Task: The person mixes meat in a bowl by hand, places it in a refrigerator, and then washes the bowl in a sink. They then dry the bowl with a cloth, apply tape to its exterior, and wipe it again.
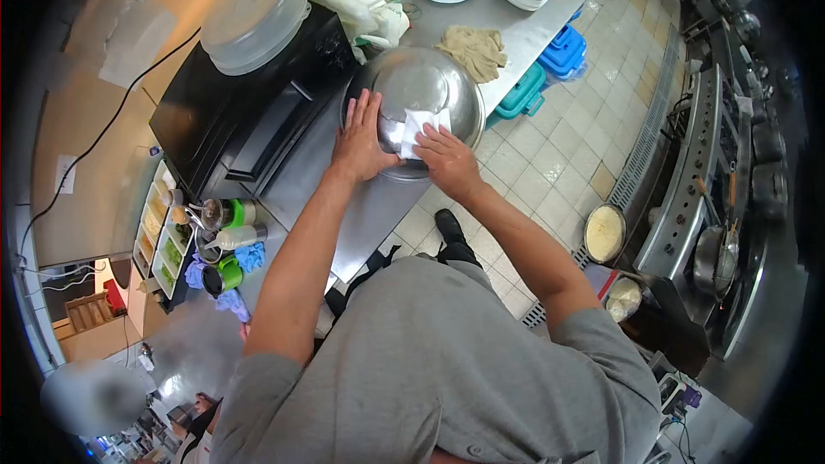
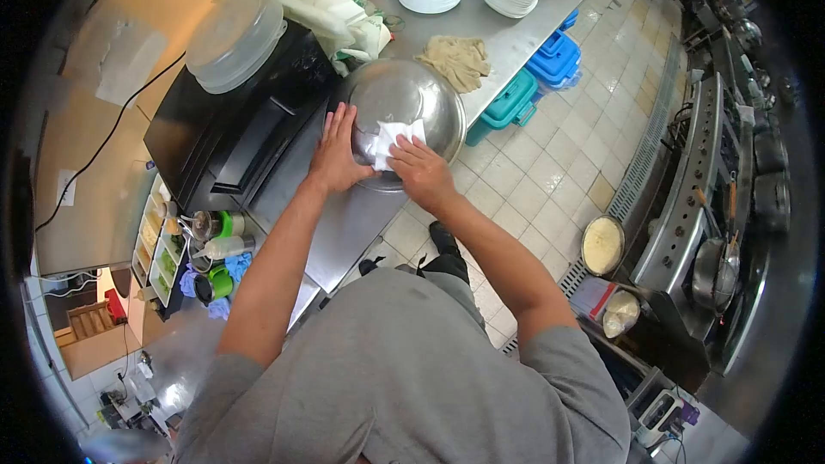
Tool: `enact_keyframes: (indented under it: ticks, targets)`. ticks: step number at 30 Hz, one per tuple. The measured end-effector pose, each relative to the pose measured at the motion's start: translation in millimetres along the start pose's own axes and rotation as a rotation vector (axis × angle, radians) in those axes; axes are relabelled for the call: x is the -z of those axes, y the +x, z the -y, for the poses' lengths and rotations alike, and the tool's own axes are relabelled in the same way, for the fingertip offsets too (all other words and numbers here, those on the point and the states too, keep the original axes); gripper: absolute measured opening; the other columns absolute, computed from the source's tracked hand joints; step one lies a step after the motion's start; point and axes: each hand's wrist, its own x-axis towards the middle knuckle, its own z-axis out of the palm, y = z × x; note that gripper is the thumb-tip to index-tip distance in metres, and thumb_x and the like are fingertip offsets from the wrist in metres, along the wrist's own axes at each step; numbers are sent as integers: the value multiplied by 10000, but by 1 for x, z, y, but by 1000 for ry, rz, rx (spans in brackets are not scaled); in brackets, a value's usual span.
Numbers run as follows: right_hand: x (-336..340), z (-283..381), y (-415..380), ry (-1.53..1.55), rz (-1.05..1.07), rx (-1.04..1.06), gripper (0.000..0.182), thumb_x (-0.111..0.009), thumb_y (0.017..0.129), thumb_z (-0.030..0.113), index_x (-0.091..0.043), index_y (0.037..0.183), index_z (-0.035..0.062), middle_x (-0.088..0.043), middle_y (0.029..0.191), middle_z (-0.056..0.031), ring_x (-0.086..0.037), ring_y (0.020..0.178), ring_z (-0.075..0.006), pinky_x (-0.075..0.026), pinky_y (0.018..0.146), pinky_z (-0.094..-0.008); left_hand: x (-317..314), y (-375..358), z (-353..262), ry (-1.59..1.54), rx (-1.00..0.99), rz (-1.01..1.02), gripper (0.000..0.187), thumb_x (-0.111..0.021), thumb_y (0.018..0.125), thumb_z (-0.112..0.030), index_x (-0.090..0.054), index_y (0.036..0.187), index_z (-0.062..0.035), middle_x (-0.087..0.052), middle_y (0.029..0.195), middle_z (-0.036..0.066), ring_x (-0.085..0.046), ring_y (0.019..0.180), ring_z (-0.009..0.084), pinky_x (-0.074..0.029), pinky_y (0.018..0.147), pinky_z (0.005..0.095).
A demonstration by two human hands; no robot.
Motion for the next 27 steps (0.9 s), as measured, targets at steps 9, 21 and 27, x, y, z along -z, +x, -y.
enact_keyframes:
  ticks: [9, 21, 27]
  targets:
    - [68, -34, 2, 347, -219, -697, 181, -631, 912, 14, -709, 1075, 21, -723, 1069, -165, -709, 987, -317, -553, 866, -364, 7, -10, -25, -51, 158, 63, 1297, -943, 597, -360, -143, 1600, -167, -58, 1691, 40, -59, 1556, 286, -230, 1171, 680]
    - [-1, -8, 19, -19, -225, -298, 241, -666, 792, 41, -734, 1017, 90, -597, 893, -73, -565, 866, -292, -439, 727, -430, 3, -9, -25, -56, 162, 49, 1288, -938, 606, -367, -143, 1600, -171, -40, 1692, 24, -40, 1559, 277, -229, 1168, 683]
    - [4, 17, 14, -162, -10, -209, 360, -565, 862, 97, -660, 1195, -4, -559, 937, -65, -536, 903, -259, -433, 773, -383, 4, -14, -24, -45, 148, 41, 1290, -937, 609, -374, -135, 1600, -170, -44, 1690, 32, -44, 1557, 284, -236, 1163, 688]
